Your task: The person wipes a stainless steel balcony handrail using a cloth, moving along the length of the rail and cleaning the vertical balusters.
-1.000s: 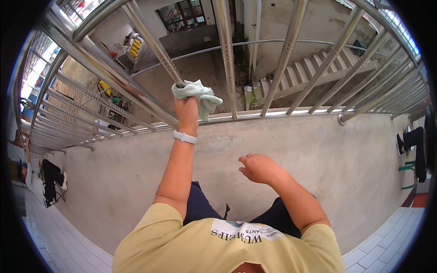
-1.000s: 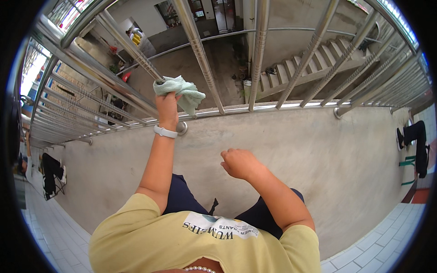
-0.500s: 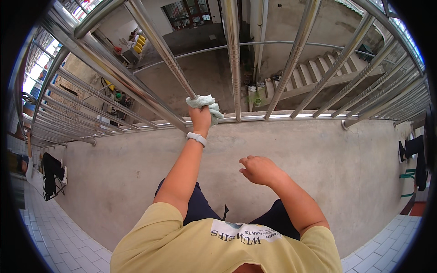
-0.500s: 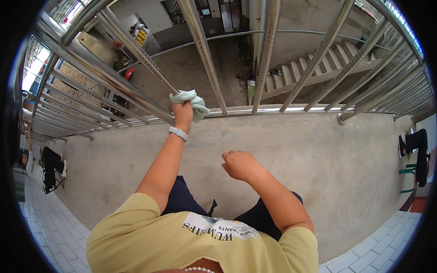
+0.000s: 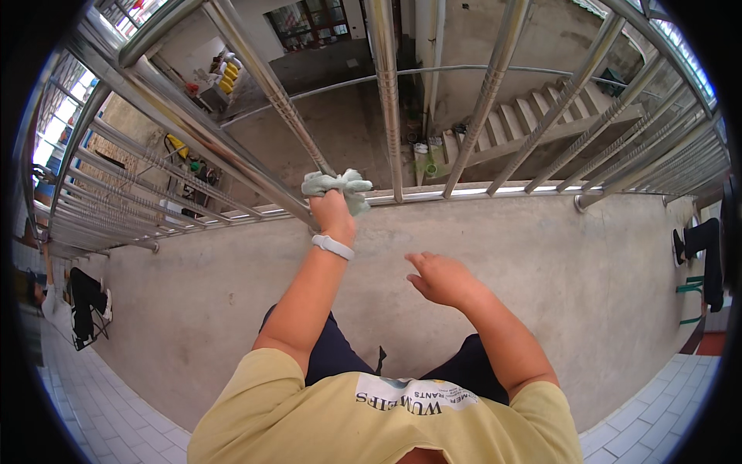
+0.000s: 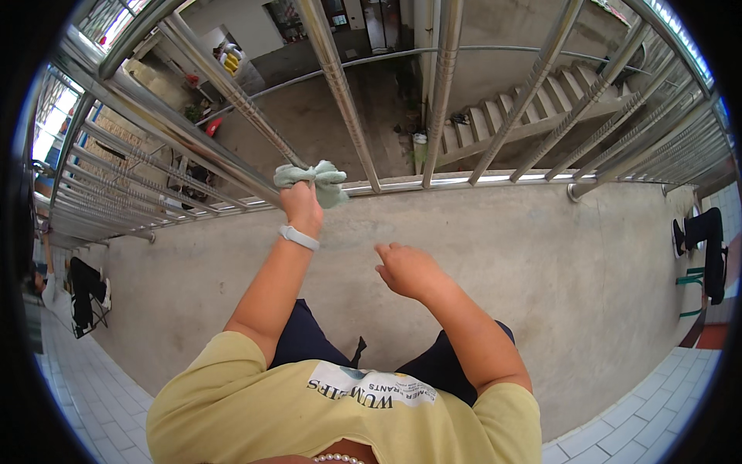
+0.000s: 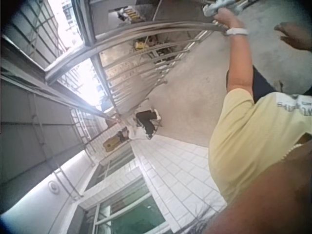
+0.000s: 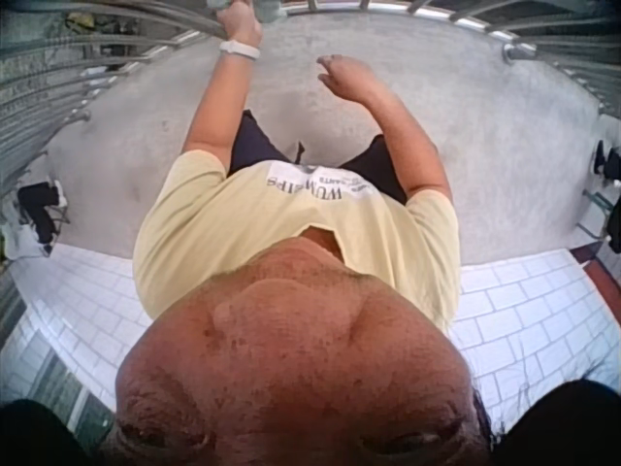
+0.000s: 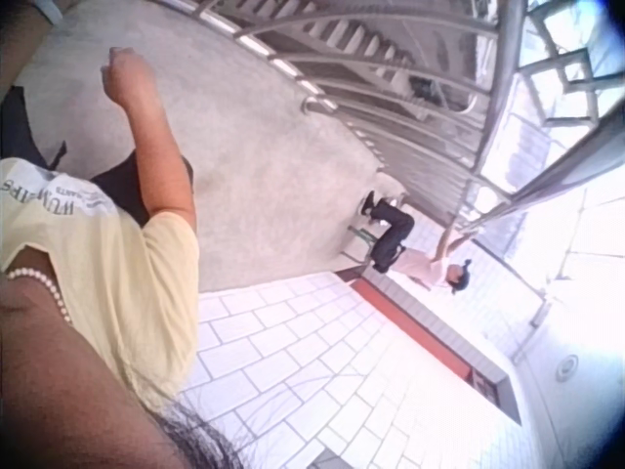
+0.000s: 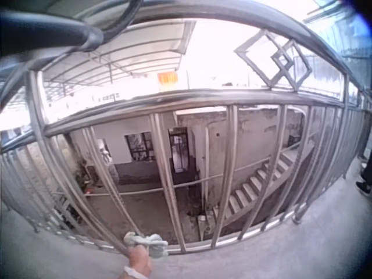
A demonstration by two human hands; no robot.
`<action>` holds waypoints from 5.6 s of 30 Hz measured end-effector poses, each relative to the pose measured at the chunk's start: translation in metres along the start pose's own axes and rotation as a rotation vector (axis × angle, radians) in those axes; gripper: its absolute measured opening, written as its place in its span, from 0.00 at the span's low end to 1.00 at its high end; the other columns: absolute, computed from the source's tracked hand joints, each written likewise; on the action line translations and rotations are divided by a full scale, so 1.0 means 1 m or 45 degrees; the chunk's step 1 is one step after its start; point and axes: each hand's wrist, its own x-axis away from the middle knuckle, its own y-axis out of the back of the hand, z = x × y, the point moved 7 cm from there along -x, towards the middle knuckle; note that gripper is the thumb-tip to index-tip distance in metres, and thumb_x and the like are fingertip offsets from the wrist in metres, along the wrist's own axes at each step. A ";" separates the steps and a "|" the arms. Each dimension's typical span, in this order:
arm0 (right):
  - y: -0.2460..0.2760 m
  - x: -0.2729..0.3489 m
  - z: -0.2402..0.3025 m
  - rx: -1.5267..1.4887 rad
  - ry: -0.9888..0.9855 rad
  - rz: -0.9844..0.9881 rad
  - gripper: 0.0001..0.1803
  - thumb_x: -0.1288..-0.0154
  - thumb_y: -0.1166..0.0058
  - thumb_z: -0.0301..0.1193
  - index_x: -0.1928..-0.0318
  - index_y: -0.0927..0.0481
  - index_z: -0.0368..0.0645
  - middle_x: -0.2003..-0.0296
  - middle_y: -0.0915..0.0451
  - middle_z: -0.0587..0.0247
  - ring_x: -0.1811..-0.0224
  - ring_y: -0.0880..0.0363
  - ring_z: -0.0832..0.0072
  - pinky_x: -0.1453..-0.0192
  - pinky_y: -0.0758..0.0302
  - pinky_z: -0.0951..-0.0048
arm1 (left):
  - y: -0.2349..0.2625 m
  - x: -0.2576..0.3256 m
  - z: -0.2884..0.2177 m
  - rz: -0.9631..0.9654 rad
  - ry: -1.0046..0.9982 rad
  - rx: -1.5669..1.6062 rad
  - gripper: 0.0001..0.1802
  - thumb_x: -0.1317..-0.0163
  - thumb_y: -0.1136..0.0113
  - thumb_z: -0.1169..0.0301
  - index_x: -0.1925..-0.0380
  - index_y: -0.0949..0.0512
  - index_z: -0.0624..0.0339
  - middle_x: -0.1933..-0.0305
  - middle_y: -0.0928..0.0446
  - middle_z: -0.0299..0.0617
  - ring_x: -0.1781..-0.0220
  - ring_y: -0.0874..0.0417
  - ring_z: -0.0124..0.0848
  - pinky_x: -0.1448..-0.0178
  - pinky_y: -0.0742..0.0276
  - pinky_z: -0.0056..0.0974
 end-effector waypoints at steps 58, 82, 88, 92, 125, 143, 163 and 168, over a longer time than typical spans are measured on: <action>0.194 0.009 -0.018 -1.028 0.291 -1.692 0.17 0.32 0.51 0.29 0.48 0.30 0.30 0.55 0.22 0.49 0.67 0.17 0.60 0.67 0.16 0.68 | -0.046 -0.042 -0.036 0.513 -0.435 -0.407 0.20 0.42 0.38 0.69 0.89 0.34 0.54 0.88 0.36 0.26 0.86 0.37 0.15 0.82 0.43 0.27; -0.032 -0.094 -0.186 -0.949 -0.781 -0.860 0.15 0.39 0.47 0.28 0.52 0.28 0.38 0.69 0.20 0.56 0.79 0.20 0.72 0.79 0.25 0.74 | -0.047 -0.042 -0.038 0.547 -0.470 -0.427 0.22 0.39 0.44 0.74 0.90 0.40 0.54 0.89 0.43 0.27 0.86 0.44 0.18 0.77 0.42 0.29; 0.013 -0.066 -0.183 -1.251 -0.667 -1.287 0.13 0.38 0.46 0.28 0.53 0.26 0.41 0.61 0.23 0.63 0.67 0.22 0.75 0.75 0.22 0.73 | -0.051 -0.041 -0.042 0.480 -0.494 -0.403 0.22 0.39 0.43 0.73 0.90 0.39 0.53 0.89 0.42 0.27 0.87 0.44 0.17 0.78 0.44 0.29; 0.085 -0.022 -0.190 -1.296 -0.316 -1.807 0.11 0.39 0.45 0.28 0.55 0.22 0.43 0.59 0.22 0.66 0.61 0.24 0.78 0.64 0.23 0.74 | -0.046 -0.046 -0.034 0.427 -0.536 -0.385 0.18 0.43 0.37 0.69 0.87 0.32 0.56 0.87 0.34 0.26 0.83 0.37 0.15 0.78 0.42 0.28; 0.134 -0.015 -0.230 -0.627 -0.219 -2.019 0.23 0.53 0.37 0.24 0.54 0.26 0.33 0.58 0.21 0.62 0.58 0.22 0.72 0.48 0.28 0.72 | -0.048 -0.039 -0.037 0.389 -0.609 -0.385 0.21 0.40 0.43 0.73 0.90 0.37 0.54 0.90 0.41 0.27 0.86 0.41 0.17 0.80 0.44 0.27; 0.016 -0.026 -0.280 -0.853 -0.675 -1.871 0.23 0.55 0.32 0.23 0.55 0.23 0.37 0.59 0.20 0.63 0.57 0.22 0.75 0.49 0.27 0.76 | -0.049 -0.043 -0.037 0.486 -0.574 -0.327 0.22 0.42 0.40 0.73 0.91 0.38 0.54 0.89 0.39 0.28 0.86 0.40 0.18 0.79 0.42 0.28; 0.226 0.065 -0.067 -0.153 0.149 -2.551 0.16 0.43 0.36 0.25 0.54 0.21 0.32 0.54 0.19 0.57 0.57 0.21 0.72 0.49 0.24 0.71 | -0.050 -0.038 -0.042 0.385 -0.662 -0.463 0.20 0.43 0.37 0.67 0.89 0.33 0.56 0.88 0.37 0.27 0.82 0.39 0.16 0.79 0.43 0.30; 0.185 -0.028 -0.030 -0.379 0.238 -1.895 0.17 0.41 0.37 0.27 0.54 0.23 0.31 0.51 0.22 0.57 0.52 0.24 0.72 0.45 0.29 0.74 | -0.043 -0.036 -0.046 0.373 -0.673 -0.460 0.22 0.42 0.39 0.72 0.90 0.37 0.54 0.87 0.41 0.23 0.82 0.43 0.13 0.79 0.48 0.27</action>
